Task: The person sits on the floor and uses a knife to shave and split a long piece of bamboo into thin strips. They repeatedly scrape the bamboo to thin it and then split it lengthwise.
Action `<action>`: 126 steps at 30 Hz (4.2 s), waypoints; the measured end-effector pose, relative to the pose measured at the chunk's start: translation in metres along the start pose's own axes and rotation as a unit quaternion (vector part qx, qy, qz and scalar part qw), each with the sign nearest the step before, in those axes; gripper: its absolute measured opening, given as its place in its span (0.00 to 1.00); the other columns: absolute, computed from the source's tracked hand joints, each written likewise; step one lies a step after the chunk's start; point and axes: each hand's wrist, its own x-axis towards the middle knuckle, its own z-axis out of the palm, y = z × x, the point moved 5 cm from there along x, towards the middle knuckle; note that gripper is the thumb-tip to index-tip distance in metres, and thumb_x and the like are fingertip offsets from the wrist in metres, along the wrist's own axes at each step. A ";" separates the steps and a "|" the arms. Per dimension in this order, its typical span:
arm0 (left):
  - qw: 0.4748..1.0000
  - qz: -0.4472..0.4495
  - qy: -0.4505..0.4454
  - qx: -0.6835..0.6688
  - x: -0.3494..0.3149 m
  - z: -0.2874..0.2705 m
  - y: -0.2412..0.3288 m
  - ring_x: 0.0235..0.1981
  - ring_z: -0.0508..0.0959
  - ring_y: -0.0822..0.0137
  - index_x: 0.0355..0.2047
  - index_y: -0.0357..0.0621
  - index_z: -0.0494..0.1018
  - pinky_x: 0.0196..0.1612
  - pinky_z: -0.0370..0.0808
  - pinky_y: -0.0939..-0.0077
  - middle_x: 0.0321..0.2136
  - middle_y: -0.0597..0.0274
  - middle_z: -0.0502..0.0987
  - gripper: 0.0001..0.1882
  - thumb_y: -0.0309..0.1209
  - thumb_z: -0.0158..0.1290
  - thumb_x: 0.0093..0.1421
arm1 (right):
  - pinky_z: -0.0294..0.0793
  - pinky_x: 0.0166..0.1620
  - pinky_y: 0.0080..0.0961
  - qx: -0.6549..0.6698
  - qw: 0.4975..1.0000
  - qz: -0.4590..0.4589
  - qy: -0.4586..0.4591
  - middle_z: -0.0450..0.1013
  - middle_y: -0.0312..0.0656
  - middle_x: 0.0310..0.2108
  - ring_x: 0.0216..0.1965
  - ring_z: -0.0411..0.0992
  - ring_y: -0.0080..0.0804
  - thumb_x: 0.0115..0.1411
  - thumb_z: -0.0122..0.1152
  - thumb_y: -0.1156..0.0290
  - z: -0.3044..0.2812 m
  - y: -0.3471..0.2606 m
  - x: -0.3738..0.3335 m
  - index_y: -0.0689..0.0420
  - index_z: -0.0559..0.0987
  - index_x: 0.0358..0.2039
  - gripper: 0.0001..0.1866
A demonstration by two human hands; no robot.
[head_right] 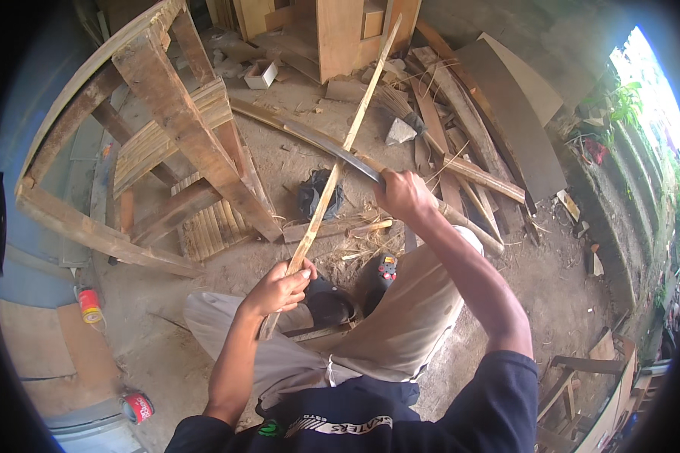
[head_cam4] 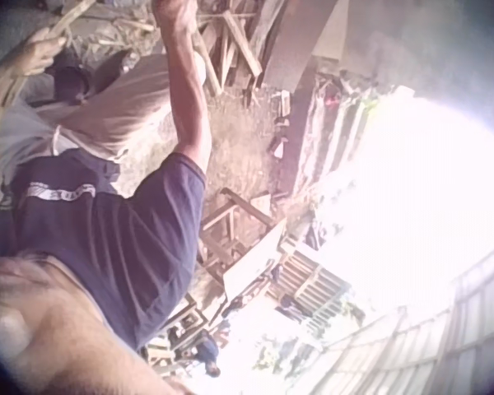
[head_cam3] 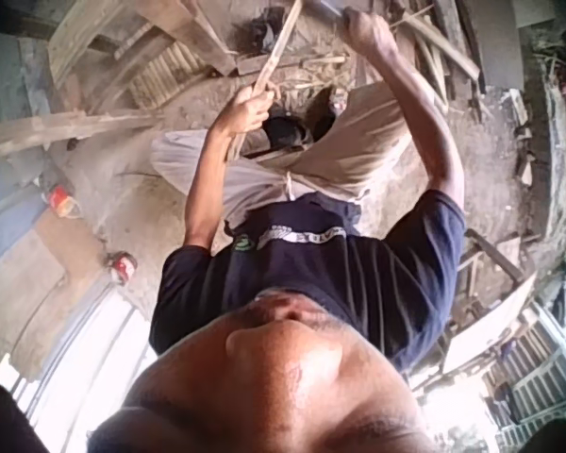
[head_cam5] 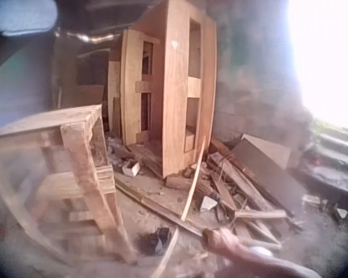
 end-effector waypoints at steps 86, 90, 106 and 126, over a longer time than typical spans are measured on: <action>0.987 0.114 0.081 -0.074 0.025 -0.007 0.031 0.07 0.54 0.80 0.29 0.47 0.61 0.07 0.54 0.83 0.12 0.74 0.55 0.24 0.52 0.31 0.72 | 0.76 0.25 0.42 0.105 0.987 0.007 0.121 0.77 0.42 0.22 0.23 0.77 0.43 0.52 0.59 0.66 0.012 -0.026 0.044 0.52 0.77 0.26 0.05; 0.986 0.128 0.069 -0.077 0.019 -0.006 0.023 0.07 0.55 0.79 0.27 0.47 0.61 0.07 0.55 0.83 0.11 0.73 0.55 0.25 0.52 0.30 0.72 | 0.75 0.22 0.39 0.033 0.983 -0.182 -0.003 0.77 0.39 0.25 0.22 0.76 0.39 0.56 0.58 0.64 0.017 -0.032 0.046 0.49 0.77 0.29 0.04; 0.992 0.111 0.060 0.012 -0.030 -0.031 -0.041 0.09 0.57 0.79 0.29 0.46 0.62 0.12 0.57 0.83 0.13 0.72 0.59 0.22 0.47 0.32 0.73 | 0.73 0.27 0.40 0.347 0.839 0.401 0.122 0.75 0.48 0.20 0.20 0.73 0.39 0.62 0.59 0.50 0.007 0.129 0.081 0.69 0.79 0.28 0.28; 0.725 0.392 0.307 0.475 -0.030 -0.050 0.007 0.22 0.78 0.51 0.42 0.37 0.78 0.25 0.73 0.63 0.21 0.50 0.75 0.14 0.36 0.57 0.62 | 0.60 0.20 0.20 0.733 0.626 0.253 0.084 0.57 0.26 0.17 0.14 0.58 0.17 0.56 0.71 0.58 0.006 0.030 0.078 0.51 0.71 0.26 0.17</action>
